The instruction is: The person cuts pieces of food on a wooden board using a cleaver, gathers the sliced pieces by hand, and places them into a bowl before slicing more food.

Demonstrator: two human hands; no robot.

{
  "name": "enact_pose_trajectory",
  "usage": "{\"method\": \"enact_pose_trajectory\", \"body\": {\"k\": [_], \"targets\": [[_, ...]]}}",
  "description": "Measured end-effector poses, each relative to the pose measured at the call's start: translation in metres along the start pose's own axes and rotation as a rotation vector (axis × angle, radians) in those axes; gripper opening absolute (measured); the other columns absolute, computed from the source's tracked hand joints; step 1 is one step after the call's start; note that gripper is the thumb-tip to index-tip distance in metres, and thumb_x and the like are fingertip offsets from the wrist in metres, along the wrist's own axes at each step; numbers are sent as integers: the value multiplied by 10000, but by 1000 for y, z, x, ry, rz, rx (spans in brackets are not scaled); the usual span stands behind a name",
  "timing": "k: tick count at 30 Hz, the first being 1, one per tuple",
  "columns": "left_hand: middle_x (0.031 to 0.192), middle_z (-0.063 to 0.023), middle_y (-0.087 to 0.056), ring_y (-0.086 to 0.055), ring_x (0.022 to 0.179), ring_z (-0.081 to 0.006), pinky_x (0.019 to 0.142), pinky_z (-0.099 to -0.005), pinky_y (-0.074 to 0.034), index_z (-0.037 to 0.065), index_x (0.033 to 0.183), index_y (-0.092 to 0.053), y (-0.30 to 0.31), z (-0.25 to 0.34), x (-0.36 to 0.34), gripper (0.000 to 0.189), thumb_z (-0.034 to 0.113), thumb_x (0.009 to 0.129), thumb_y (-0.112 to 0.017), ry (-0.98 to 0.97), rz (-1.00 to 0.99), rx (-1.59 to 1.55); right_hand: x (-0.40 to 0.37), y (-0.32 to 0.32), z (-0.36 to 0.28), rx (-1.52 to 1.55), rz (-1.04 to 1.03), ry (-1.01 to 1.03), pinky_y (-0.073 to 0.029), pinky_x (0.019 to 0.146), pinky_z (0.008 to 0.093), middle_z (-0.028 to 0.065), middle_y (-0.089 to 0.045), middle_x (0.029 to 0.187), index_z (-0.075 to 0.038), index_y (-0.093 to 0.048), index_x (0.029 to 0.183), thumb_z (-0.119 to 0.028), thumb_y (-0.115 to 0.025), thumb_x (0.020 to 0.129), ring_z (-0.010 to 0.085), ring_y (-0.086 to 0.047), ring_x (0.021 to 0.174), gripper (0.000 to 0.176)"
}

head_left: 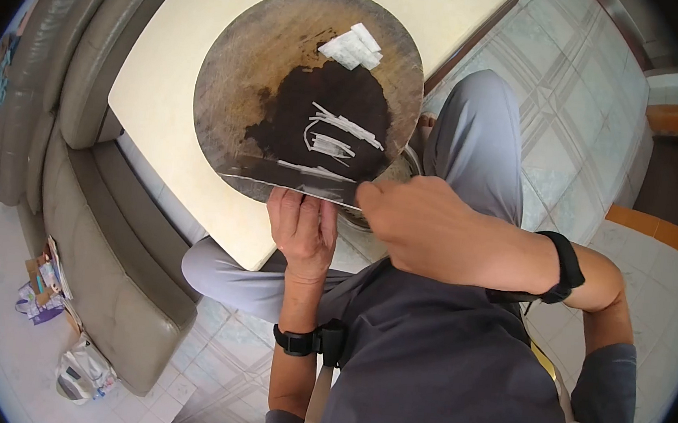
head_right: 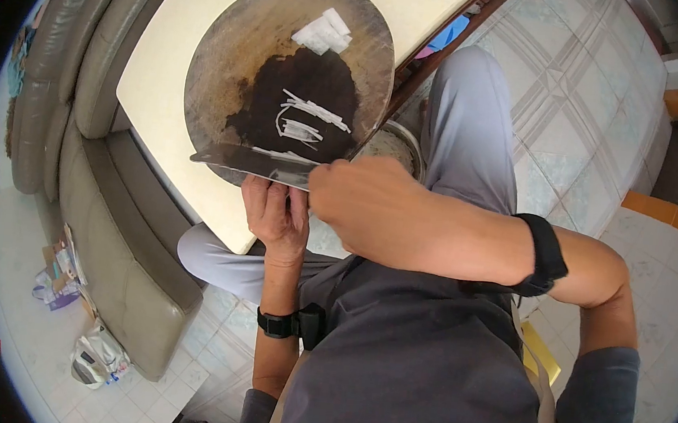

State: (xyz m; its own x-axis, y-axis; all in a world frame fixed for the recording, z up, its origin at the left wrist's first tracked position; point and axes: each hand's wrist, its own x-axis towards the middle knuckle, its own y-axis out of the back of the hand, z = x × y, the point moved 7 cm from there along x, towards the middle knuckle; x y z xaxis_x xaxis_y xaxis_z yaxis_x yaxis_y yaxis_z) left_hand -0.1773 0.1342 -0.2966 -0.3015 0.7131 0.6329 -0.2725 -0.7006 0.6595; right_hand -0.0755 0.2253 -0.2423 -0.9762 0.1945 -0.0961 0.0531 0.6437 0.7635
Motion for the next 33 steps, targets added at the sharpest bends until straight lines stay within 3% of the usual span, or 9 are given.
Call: {"method": "enact_pose_trajectory", "body": {"k": [3, 9, 12, 14, 22, 24, 27, 29, 33], "targets": [[1020, -174, -636, -597, 949, -371, 841, -431, -482, -42, 907, -655, 0, 0, -1, 182, -58, 735, -710, 7, -20, -2, 11, -3, -1, 25, 41, 65, -486, 600, 462, 197, -599, 770, 37, -496, 877, -3, -606, 725, 404, -629, 698, 192], [1004, -156, -621, -595, 962, -359, 860, -457, -495, -42, 946, -674, -1, 6, 6, 190, -22, 765, -729, -10, -14, 25, 6, -2, 19, 90, 30, -94, -477, 602, 463, 215, -613, 775, 33, -498, 868, -26, -586, 794, 409, -623, 704, 129], [1034, -181, -636, -600, 966, -374, 850, -435, -487, -35, 959, -663, -1, 3, 2, 217, -53, 749, -714, -2, 12, -4, -5, 7, 11, 93, 59, -70, -523, 650, 462, 235, -647, 758, 66, -587, 849, -11, -616, 713, 413, -662, 753, 159], [1034, -182, -637, -601, 969, -379, 852, -436, -486, -35, 958, -661, -1, 2, 0, 224, -57, 741, -715, 0, 10, -4, -10, 2, 9, 37, 22, -54, -477, 605, 454, 203, -608, 766, 40, -503, 907, -21, -568, 827, 411, -618, 700, 119], [1036, -196, -637, -603, 967, -400, 847, -448, -487, -44, 927, -652, 0, -1, -3, 223, -63, 715, -719, -7, 10, -9, -6, 0, -1, -6, 21, -43, -481, 576, 462, 197, -581, 719, 56, -495, 895, 15, -596, 738, 399, -627, 677, 191], [982, -161, -637, -614, 957, -365, 864, -454, -505, -48, 924, -671, 1, 1, 0, 213, -44, 722, -739, 7, 8, 8, 4, -2, 0, 3, -7, -27, -483, 576, 463, 199, -580, 714, 56, -498, 880, 15, -598, 727, 394, -630, 678, 188], [989, -158, -644, -621, 956, -354, 872, -448, -510, -52, 937, -675, 2, 1, 0, 209, -48, 736, -732, -10, -22, -8, 16, -2, -1, 62, 107, 53, -483, 588, 472, 206, -594, 726, 49, -508, 853, 1, -598, 734, 399, -629, 682, 157], [995, -158, -645, -621, 960, -350, 879, -448, -510, -54, 941, -676, 2, 2, 3, 204, -48, 744, -727, -22, -12, -10, 19, -7, 12, 75, 49, -85, -478, 601, 483, 217, -607, 747, 46, -516, 841, -22, -591, 785, 416, -620, 692, 115], [994, -159, -647, -622, 960, -349, 881, -452, -510, -61, 940, -678, 2, 3, 5, 190, -46, 756, -723, -20, 2, -42, 6, -1, 18, 90, 47, -114, -469, 612, 488, 221, -615, 765, 43, -518, 848, -46, -573, 845, 432, -611, 709, 104]]}}
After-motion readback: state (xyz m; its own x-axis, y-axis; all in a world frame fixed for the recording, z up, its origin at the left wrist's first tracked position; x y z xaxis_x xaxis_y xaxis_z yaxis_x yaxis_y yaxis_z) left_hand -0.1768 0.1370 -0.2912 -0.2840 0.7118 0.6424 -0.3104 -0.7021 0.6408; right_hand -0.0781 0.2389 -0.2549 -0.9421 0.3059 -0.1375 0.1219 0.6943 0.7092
